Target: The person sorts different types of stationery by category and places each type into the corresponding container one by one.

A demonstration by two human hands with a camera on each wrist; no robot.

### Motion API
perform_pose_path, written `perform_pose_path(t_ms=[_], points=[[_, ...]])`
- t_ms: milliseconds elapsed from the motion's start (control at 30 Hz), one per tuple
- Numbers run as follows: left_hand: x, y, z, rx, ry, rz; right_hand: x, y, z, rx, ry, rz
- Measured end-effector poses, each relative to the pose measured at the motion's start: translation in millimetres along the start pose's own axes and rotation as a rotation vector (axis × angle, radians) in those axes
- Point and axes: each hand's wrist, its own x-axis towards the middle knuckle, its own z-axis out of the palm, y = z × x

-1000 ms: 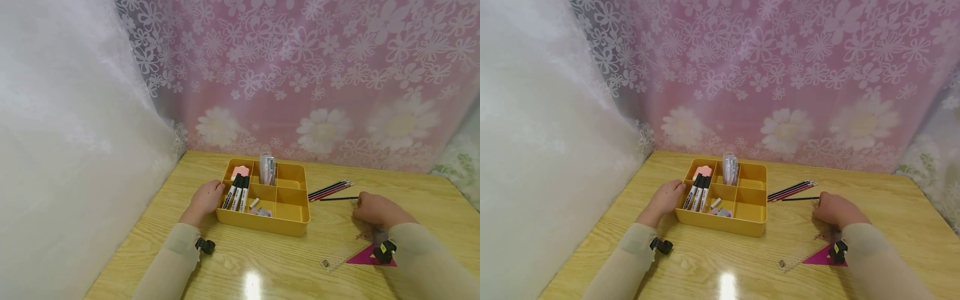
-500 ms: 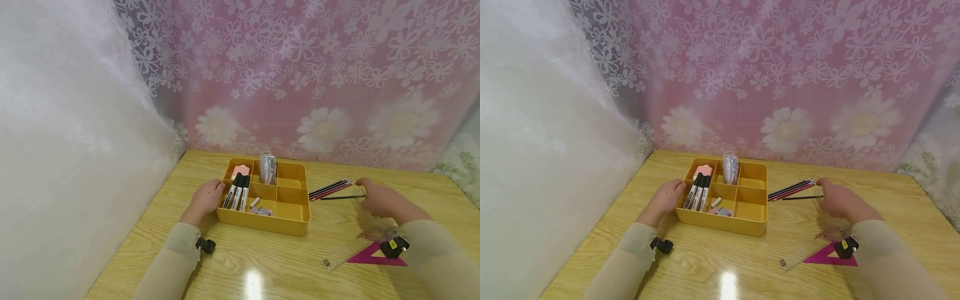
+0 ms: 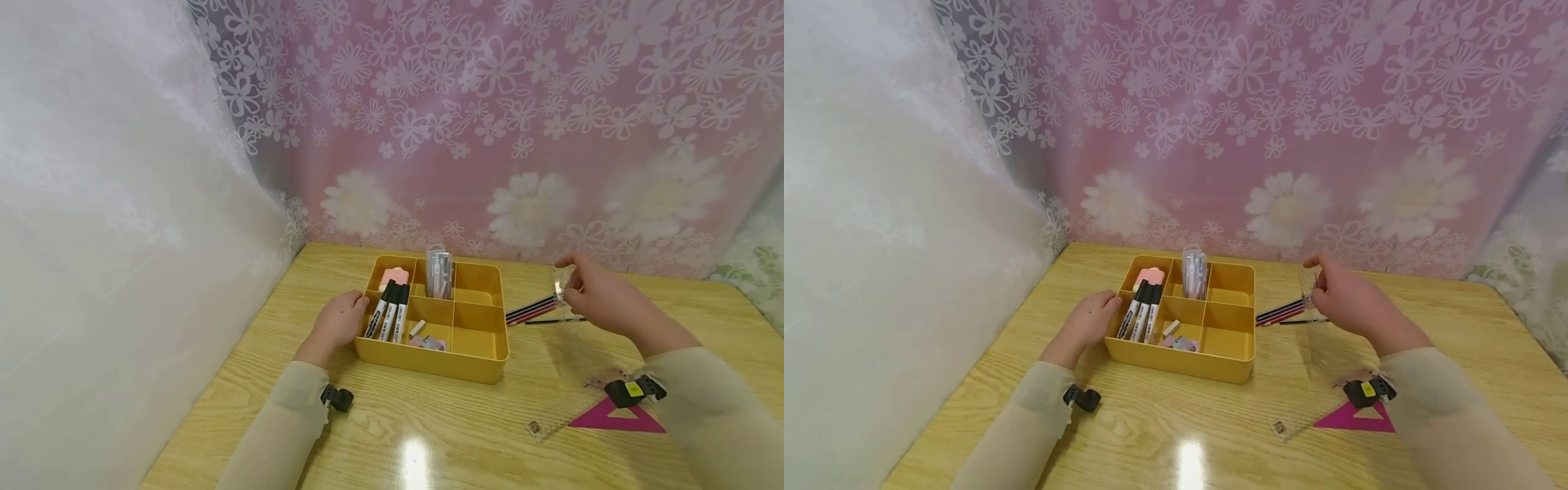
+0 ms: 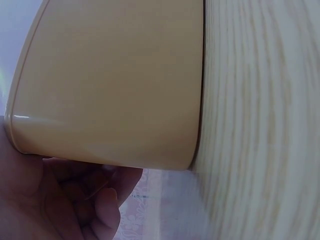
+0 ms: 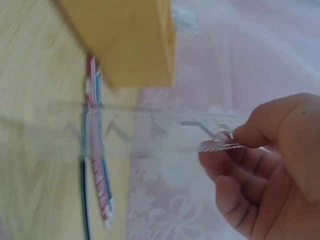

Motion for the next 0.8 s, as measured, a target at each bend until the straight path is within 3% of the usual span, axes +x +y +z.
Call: perform_pose_path(t_ms=[400, 600, 800], points=[[-1.2, 1.9, 2.0, -0.008, -0.006, -0.008, 5.9, -51, 2, 0.152, 0.252, -0.087], [-0.2, 1.2, 0.8, -0.005, -0.003, -0.003, 9.9, -73, 10, 0.231, 0.212, -0.148], [-1.7, 2.1, 0.0, -0.010, 0.002, -0.004, 19.3, -84, 31, 0.268, 0.155, -0.144]])
